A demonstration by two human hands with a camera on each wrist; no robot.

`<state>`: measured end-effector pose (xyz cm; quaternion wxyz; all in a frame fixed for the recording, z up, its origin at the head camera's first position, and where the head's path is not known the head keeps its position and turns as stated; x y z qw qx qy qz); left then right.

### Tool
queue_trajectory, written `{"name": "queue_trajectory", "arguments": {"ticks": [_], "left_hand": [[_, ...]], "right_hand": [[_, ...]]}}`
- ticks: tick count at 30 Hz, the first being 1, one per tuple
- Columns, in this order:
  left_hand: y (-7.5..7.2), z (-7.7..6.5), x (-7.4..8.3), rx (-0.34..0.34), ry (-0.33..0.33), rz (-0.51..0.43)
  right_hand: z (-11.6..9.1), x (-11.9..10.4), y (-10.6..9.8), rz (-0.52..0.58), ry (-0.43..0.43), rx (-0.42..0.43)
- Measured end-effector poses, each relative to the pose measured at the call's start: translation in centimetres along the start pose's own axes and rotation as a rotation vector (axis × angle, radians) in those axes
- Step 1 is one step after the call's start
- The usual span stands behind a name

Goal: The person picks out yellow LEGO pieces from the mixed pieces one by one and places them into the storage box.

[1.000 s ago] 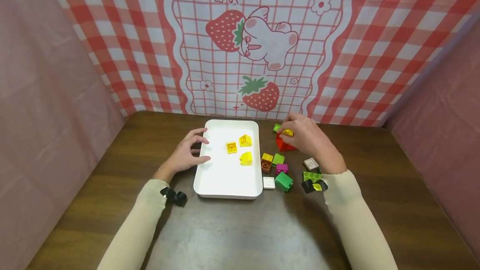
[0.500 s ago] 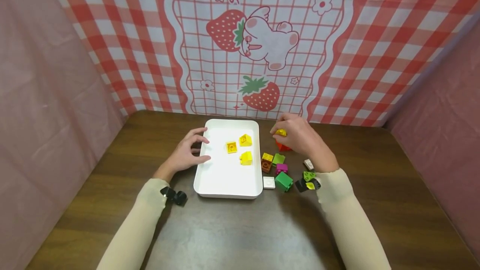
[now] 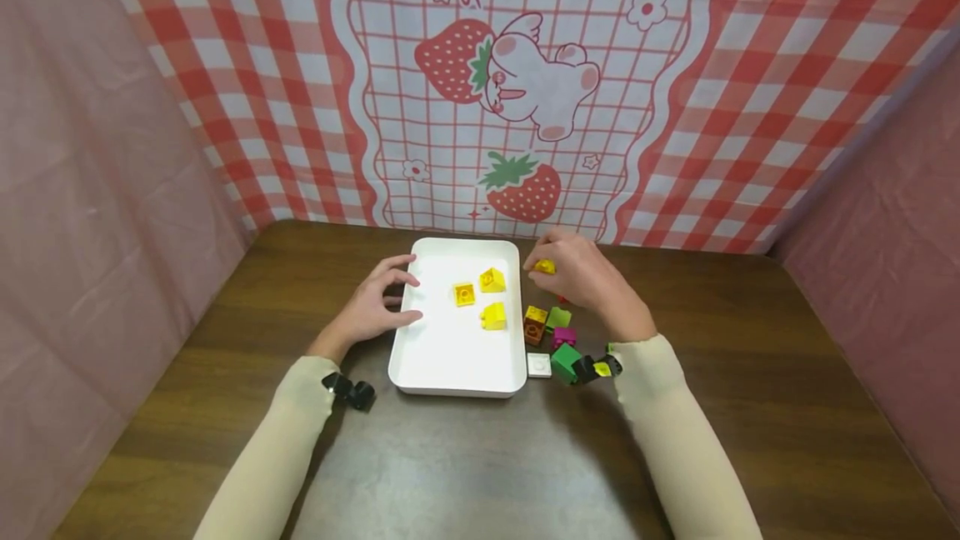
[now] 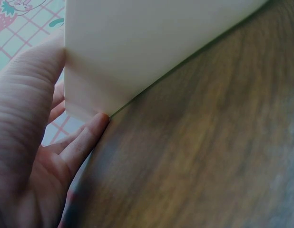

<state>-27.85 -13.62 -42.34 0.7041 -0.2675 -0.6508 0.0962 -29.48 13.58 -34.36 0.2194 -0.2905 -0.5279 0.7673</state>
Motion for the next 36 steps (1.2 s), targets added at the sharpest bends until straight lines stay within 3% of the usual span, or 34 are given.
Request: {"name": "queue_trajectory", "arguments": {"ticks": [7, 14, 36], "left_hand": [[0.1, 0.0, -0.1, 0.001, -0.007, 0.0], [0.0, 0.0, -0.1, 0.001, -0.013, 0.004], [0.0, 0.0, -0.1, -0.001, -0.015, -0.004]], "right_hand": [[0.8, -0.5, 0.4, 0.028, 0.035, -0.019], [1.7, -1.1, 0.9, 0.033, -0.004, -0.04], [4.7, -3.0, 2.0, 0.045, -0.008, -0.098]]}}
Point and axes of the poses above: each hand's wrist, its own z-axis towards the middle knuckle, its own y-axis out of the palm, x = y × z, the point moved 7 cm from there along z, towards the middle knuckle, and after that the axes turned 14 degrees about -y, right-handed, at the moved point
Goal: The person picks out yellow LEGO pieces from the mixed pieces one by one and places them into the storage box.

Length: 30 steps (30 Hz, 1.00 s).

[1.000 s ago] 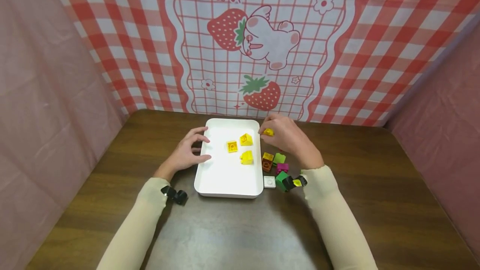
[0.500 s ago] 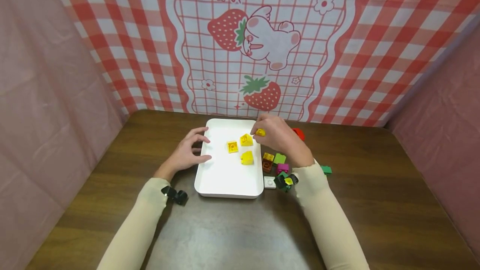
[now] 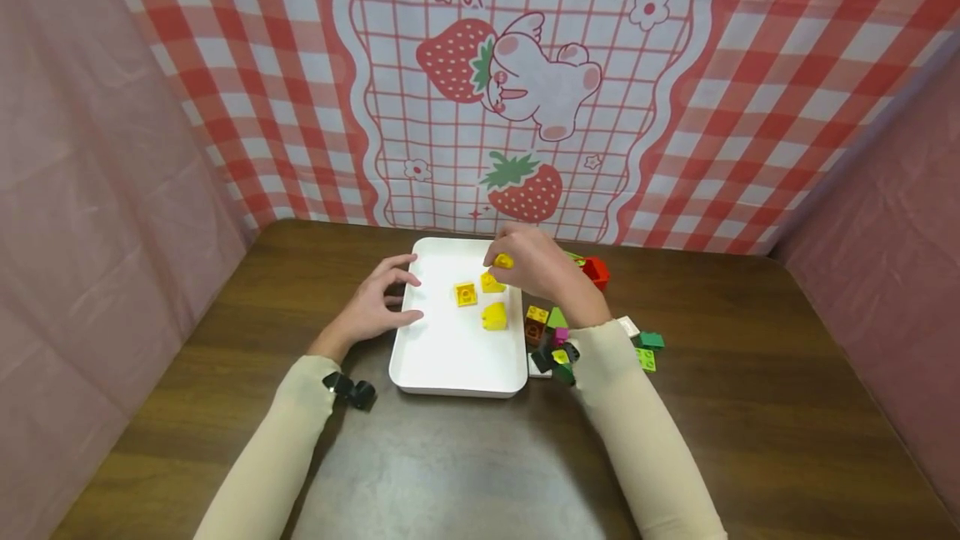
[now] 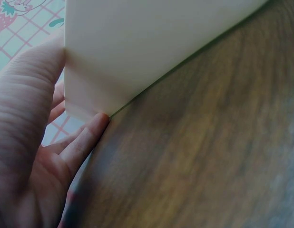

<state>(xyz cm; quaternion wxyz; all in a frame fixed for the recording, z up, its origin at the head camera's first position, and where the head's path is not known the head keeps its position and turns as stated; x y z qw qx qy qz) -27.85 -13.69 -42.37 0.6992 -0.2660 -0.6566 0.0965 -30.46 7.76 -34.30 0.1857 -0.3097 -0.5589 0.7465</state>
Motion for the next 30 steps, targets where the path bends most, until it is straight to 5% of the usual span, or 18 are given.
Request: {"name": "queue_trajectory", "arguments": {"ticks": [17, 30], "left_hand": [[0.1, 0.0, 0.1, 0.0, -0.006, 0.0], [0.0, 0.0, 0.1, -0.001, 0.012, -0.004]], "right_hand": [[1.5, -2.2, 0.6, 0.025, -0.044, 0.011], [0.9, -2.6, 2.7, 0.115, -0.074, -0.125]]}}
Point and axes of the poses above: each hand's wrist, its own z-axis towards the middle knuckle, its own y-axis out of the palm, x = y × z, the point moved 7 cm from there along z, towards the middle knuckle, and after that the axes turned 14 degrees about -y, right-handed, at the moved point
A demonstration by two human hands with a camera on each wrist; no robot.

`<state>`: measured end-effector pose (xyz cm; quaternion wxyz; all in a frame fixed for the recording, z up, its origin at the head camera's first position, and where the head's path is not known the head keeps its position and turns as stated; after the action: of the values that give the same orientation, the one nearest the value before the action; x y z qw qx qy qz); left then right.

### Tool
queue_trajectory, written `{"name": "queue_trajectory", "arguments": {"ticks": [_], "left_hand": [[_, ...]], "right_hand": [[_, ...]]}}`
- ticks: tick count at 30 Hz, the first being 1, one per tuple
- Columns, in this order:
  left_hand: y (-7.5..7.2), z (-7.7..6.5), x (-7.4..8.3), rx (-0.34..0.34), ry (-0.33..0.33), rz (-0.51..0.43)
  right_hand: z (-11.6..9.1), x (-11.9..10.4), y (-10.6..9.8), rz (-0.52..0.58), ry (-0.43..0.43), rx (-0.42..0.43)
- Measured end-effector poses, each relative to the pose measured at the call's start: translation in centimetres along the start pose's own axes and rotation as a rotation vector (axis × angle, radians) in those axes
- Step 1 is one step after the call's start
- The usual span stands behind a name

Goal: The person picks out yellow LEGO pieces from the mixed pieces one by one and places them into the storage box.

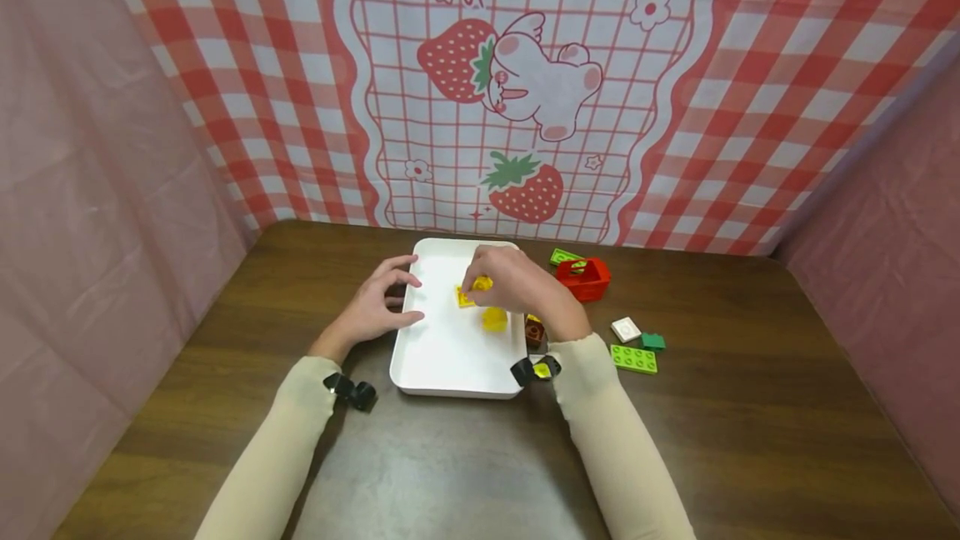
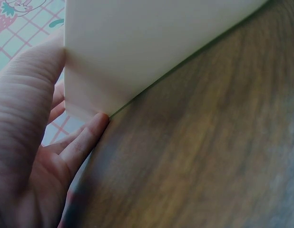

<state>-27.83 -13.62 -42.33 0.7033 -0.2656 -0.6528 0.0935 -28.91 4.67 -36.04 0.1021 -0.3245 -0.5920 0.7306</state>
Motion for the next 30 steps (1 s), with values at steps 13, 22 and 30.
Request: {"name": "queue_trajectory", "arguments": {"ticks": [13, 22, 30], "left_hand": [[-0.1, 0.1, 0.1, 0.003, 0.012, -0.006], [-0.1, 0.0, 0.1, 0.0, -0.008, 0.001], [-0.1, 0.1, -0.1, 0.003, 0.028, 0.001]], "right_hand": [[0.1, -0.5, 1.8, -0.001, -0.037, -0.108], [0.6, -1.1, 2.5, 0.023, -0.045, -0.129], [0.8, -1.3, 3.2, -0.026, -0.094, -0.158]]}}
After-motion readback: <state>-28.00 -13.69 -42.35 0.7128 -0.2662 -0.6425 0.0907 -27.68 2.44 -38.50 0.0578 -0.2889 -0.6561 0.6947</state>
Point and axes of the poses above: each hand's wrist, its own z-axis towards the middle knuckle, its own y-axis out of the palm, x = y × z, the point moved 7 cm from there along z, towards the middle knuckle, and after that the axes turned 14 degrees about -y, right-handed, at the moved point
